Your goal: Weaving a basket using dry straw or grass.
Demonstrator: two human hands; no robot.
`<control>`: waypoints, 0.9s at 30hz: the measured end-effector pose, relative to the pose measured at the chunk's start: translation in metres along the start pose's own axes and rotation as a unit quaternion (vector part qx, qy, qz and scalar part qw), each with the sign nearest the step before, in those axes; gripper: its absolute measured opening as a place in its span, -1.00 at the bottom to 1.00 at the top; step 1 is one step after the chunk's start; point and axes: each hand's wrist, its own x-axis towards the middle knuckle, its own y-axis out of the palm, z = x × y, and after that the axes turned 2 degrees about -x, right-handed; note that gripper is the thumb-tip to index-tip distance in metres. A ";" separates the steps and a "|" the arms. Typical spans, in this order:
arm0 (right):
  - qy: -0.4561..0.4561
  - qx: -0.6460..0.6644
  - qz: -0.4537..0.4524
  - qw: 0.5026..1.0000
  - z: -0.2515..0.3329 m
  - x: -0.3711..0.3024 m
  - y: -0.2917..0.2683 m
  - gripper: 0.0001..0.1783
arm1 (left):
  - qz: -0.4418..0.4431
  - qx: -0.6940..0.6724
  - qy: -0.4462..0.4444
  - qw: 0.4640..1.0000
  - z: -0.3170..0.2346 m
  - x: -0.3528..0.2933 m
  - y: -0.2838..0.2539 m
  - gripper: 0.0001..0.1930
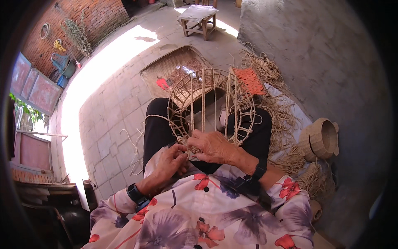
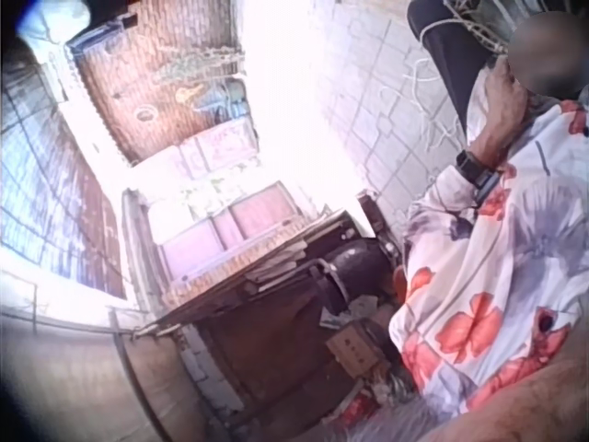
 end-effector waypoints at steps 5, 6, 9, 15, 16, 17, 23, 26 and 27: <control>0.004 -0.020 -0.006 1.000 0.000 0.006 0.007 -0.70 | 0.006 -0.007 -0.014 1.000 -0.002 0.002 -0.005 -0.75; 0.002 -0.020 -0.007 1.000 0.000 0.007 0.008 -0.70 | 0.016 -0.042 -0.030 0.999 -0.001 0.003 -0.007 -0.74; 0.010 -0.014 0.007 1.000 0.000 0.008 0.008 -0.71 | 0.049 -0.121 -0.066 0.989 -0.002 0.005 -0.012 -0.74; -0.012 -0.010 -0.059 0.998 0.011 0.013 0.014 -0.75 | 0.058 -0.026 -0.032 0.997 -0.028 -0.003 -0.023 -0.78; -0.024 -0.014 -0.074 0.997 0.015 0.013 0.019 -0.76 | 0.061 0.014 -0.007 0.998 -0.033 -0.007 -0.026 -0.78; -0.011 -0.026 -0.053 0.998 0.019 0.012 0.023 -0.78 | 0.063 0.054 0.020 0.996 -0.037 -0.011 -0.031 -0.79; -0.032 -0.017 -0.048 0.998 0.021 0.006 0.042 -0.85 | -0.278 0.354 0.207 0.869 -0.017 -0.032 -0.122 -0.77; -0.072 -0.023 -0.030 0.997 0.020 0.008 0.051 -0.84 | -0.438 0.299 0.180 0.828 0.017 -0.033 -0.243 -0.86; -0.092 -0.029 -0.018 0.995 0.021 0.007 0.054 -0.85 | -0.489 0.309 0.138 0.804 0.031 -0.044 -0.294 -0.86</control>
